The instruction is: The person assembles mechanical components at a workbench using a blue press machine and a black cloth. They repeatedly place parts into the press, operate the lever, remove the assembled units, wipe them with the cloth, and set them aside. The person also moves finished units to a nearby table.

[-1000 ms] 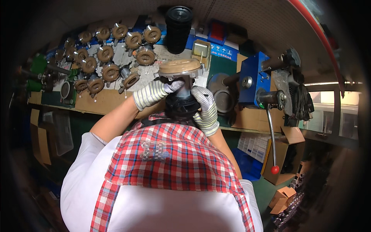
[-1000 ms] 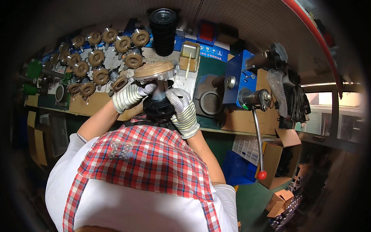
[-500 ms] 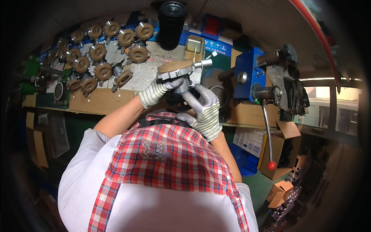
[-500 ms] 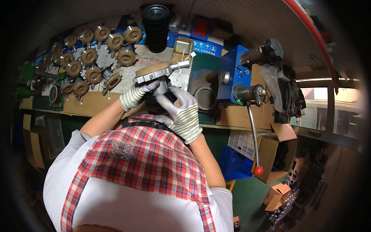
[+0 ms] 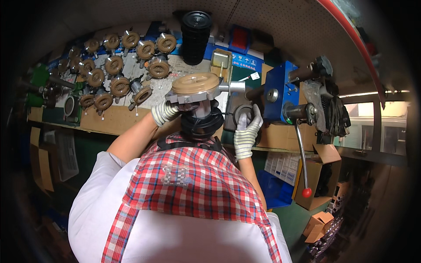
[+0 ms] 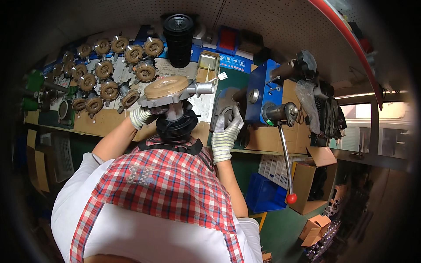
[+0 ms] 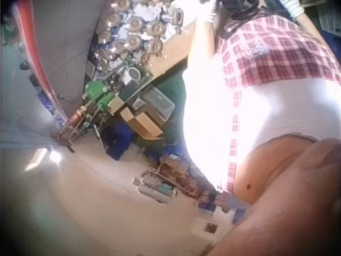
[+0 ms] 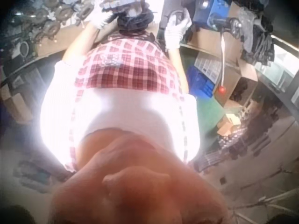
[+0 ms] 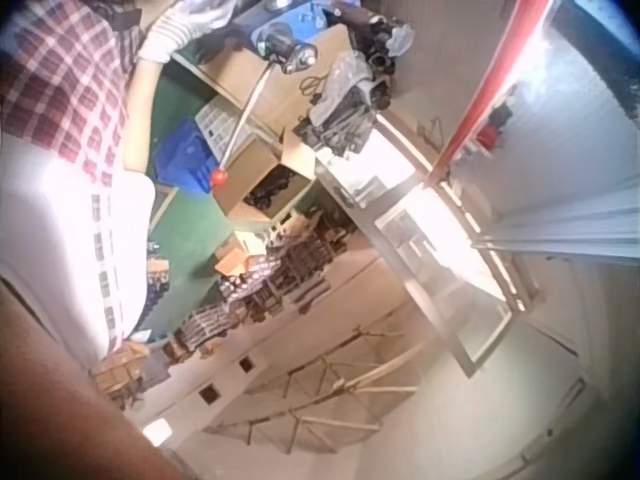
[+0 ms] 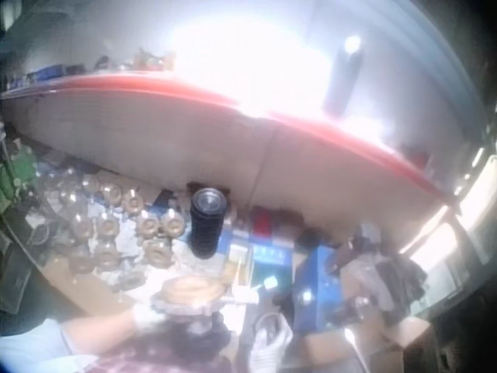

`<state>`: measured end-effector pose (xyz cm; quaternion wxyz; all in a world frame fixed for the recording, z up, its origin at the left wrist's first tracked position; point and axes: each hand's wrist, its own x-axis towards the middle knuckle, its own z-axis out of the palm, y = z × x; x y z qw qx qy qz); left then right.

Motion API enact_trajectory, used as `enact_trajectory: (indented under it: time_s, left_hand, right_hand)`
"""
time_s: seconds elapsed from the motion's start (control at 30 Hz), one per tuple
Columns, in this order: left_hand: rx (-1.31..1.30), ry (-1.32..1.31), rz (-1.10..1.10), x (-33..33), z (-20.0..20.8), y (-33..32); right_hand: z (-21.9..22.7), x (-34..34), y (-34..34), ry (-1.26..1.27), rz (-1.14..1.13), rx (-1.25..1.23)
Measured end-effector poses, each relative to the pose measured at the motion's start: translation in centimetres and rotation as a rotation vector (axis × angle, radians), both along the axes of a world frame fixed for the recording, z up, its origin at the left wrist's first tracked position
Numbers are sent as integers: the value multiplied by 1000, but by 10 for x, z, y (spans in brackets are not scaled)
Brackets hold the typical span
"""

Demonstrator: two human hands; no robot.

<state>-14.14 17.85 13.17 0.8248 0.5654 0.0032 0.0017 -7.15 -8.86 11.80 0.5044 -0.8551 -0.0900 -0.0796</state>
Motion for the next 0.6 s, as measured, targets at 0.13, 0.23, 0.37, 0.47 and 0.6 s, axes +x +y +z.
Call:
enact_trajectory:
  time_s: [0.13,0.23,0.37,0.47,0.6]
  left_hand:
    - [272,-31,20,0,-8,11]
    - [44,132,-92,-3,6,15]
    - [-123,25,-137,5,-13,16]
    - [58,-27,-190,22,4,15]
    - [-118,23,-212,21,17,4]
  right_hand:
    - [17,0,8,-75,56,-17]
    - [25,0,12,-84,76,-3]
    - [45,-1,17,42,282,327]
    - [95,-5,25,129,512,572]
    - [135,1,52,264,528,458]
